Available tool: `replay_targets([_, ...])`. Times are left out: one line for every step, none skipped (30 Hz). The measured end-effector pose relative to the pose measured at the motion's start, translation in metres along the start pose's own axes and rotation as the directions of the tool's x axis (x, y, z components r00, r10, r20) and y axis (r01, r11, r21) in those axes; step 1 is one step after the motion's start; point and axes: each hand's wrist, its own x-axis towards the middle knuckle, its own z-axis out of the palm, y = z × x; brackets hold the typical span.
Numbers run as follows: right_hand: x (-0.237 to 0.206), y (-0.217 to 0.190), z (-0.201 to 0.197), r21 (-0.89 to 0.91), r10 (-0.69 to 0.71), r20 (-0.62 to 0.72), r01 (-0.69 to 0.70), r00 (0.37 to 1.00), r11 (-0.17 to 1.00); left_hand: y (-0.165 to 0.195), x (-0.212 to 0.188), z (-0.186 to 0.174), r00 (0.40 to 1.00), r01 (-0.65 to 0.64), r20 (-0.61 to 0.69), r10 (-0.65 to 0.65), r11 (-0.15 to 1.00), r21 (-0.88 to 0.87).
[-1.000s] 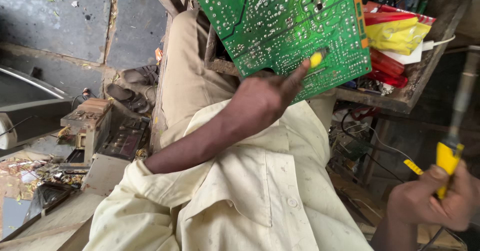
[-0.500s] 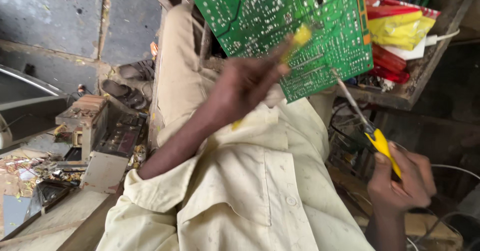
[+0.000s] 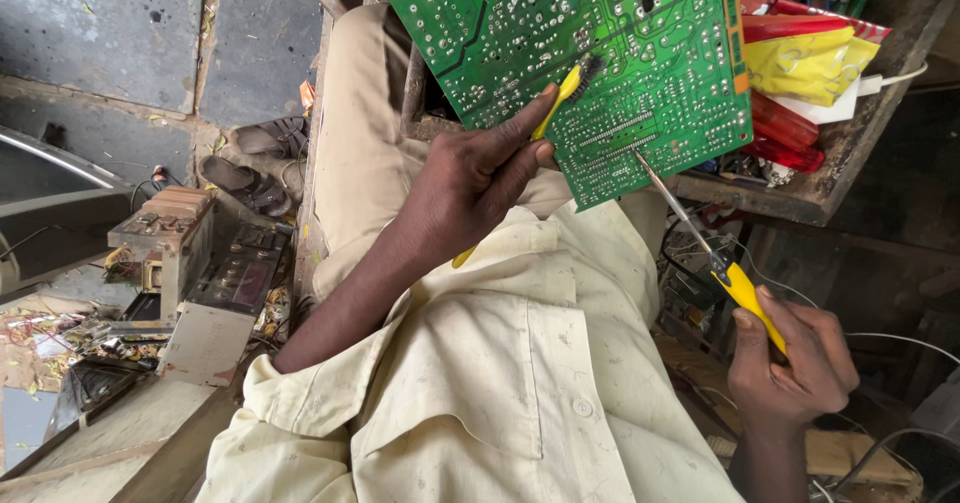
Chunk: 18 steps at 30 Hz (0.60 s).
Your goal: The person holds a green printed circuit board and uses a soldering iron in the right hand and a yellow-handled tool in the left hand to apply heat and manipulate solder on multiple contact points. The board is rotated slightly as the person moves along a row of pins, then continues to other areas of the board.
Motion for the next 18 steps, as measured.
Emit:
replay_targets([0.000,0.001,0.000,0.001,-0.002,0.004,0.002,1.000,1.000,0.000,0.000,0.000,1.000,-0.001,0.003,0.001,1.000,-0.009])
replay_targets([-0.001,0.001,0.000,0.002,-0.004,0.007,0.004,1.000,1.000,-0.001,-0.001,0.000,1.000,-0.005,0.004,0.005,1.000,-0.017])
replay_targets([-0.001,0.002,-0.001,-0.002,-0.011,0.010,0.011,1.000,1.000,-0.001,-0.001,0.001,1.000,-0.010,0.005,0.010,1.000,0.001])
replay_targets([-0.001,0.002,-0.002,-0.013,-0.019,0.018,0.019,1.000,1.000,-0.002,-0.002,0.001,1.000,-0.014,0.005,0.014,1.000,0.018])
replay_targets([0.000,0.001,-0.002,-0.023,-0.027,0.025,0.028,0.999,0.999,-0.002,-0.002,0.001,1.000,-0.019,0.006,0.019,0.999,0.036])
replay_targets([0.001,0.001,-0.005,-0.041,-0.037,0.038,0.038,0.999,0.998,-0.002,-0.002,0.002,1.000,-0.028,0.015,0.028,0.999,0.047])
replay_targets([0.003,0.000,-0.007,-0.049,-0.047,0.047,0.050,0.998,0.998,-0.002,-0.003,0.003,0.999,-0.037,0.023,0.036,0.998,0.057])
replay_targets([0.005,-0.001,-0.009,-0.057,-0.058,0.056,0.061,0.997,0.996,-0.003,-0.003,0.005,0.999,-0.046,0.032,0.044,0.997,0.067])
replay_targets([0.007,-0.003,-0.011,-0.055,-0.072,0.059,0.075,0.996,0.996,-0.003,-0.003,0.007,0.997,-0.078,0.023,0.076,0.993,0.087])
replay_targets([0.009,-0.006,-0.013,-0.056,-0.069,0.066,0.073,0.995,0.996,-0.003,-0.004,0.009,0.994,-0.109,0.015,0.108,0.988,0.108])
replay_targets([0.012,-0.009,-0.015,-0.057,-0.066,0.072,0.071,0.995,0.996,-0.003,-0.005,0.010,0.990,-0.139,0.008,0.139,0.982,0.128])
replay_targets([0.013,-0.013,-0.016,-0.063,-0.049,0.081,0.054,0.995,0.997,-0.003,-0.005,0.012,0.993,-0.119,0.018,0.118,0.984,0.135])
replay_targets([0.015,-0.017,-0.017,-0.059,-0.033,0.089,0.039,0.995,0.997,-0.003,-0.005,0.013,0.995,-0.099,0.028,0.096,0.985,0.141])
replay_targets([0.016,-0.021,-0.017,-0.056,-0.018,0.096,0.024,0.995,0.998,-0.004,-0.006,0.014,0.997,-0.079,0.036,0.074,0.986,0.148])
replay_targets([0.017,-0.026,-0.017,-0.042,-0.004,0.101,0.008,0.995,0.999,-0.005,-0.006,0.014,0.996,-0.081,0.039,0.076,0.986,0.147])
replay_targets([0.018,-0.030,-0.018,-0.028,0.012,0.108,-0.009,0.994,1.000,-0.005,-0.006,0.014,0.996,-0.081,0.043,0.075,0.986,0.144])
replay_targets([0.018,-0.033,-0.017,-0.018,0.021,0.122,-0.019,0.992,1.000,-0.005,-0.006,0.014,0.996,-0.082,0.048,0.075,0.987,0.141])
replay_targets([0.017,-0.036,-0.017,-0.009,0.029,0.131,-0.028,0.991,1.000,-0.006,-0.006,0.015,0.996,-0.084,0.046,0.079,0.986,0.143])
